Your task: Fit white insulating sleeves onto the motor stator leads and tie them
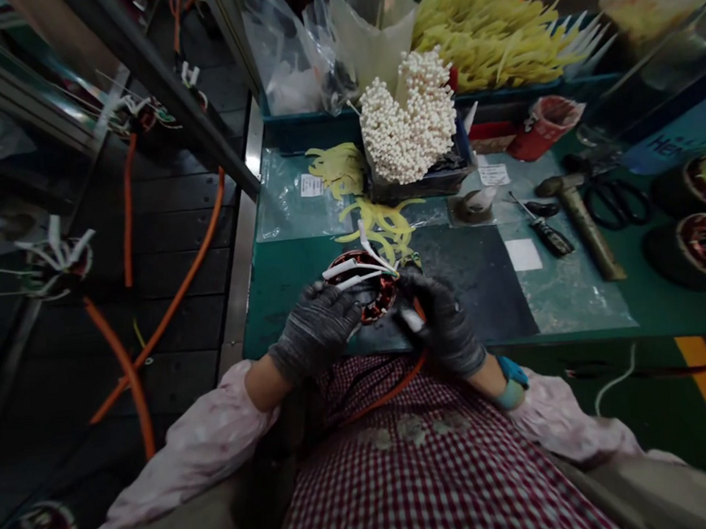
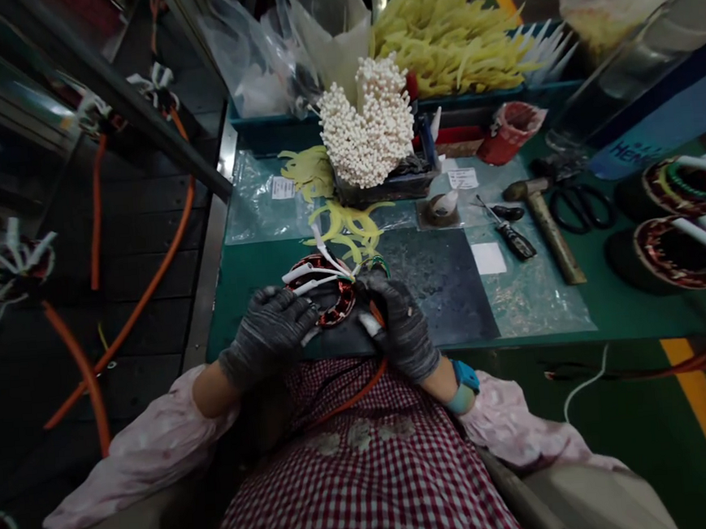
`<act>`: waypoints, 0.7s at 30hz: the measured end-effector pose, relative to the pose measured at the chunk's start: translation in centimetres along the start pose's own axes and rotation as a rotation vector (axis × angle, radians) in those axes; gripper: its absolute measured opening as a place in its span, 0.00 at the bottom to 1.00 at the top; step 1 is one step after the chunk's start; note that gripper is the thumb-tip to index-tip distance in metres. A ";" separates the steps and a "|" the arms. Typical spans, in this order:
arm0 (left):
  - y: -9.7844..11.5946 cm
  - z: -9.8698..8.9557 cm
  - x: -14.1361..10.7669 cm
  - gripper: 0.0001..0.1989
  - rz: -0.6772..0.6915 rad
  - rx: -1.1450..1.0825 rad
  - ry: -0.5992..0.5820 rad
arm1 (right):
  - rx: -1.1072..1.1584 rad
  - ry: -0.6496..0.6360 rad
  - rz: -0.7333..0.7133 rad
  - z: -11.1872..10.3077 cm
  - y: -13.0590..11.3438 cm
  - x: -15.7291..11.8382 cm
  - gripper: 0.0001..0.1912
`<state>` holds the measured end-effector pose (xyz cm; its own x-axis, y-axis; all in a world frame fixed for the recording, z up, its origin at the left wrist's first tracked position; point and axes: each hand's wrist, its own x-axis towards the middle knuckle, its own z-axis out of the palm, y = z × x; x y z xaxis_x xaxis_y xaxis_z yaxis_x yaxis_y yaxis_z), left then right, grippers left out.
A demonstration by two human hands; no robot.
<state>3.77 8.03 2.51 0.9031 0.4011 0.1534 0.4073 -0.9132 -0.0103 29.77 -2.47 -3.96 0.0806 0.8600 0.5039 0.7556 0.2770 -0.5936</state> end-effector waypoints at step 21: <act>-5.8 -1.5 6.4 0.22 -0.189 -0.811 -0.018 | -0.337 -0.301 -0.593 -6.0 0.0 11.9 0.19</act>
<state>6.97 15.78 5.04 0.8341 0.5477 0.0656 0.3338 -0.5959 0.7304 34.68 5.16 5.79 -0.5476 0.7009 0.4571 0.7793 0.6261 -0.0265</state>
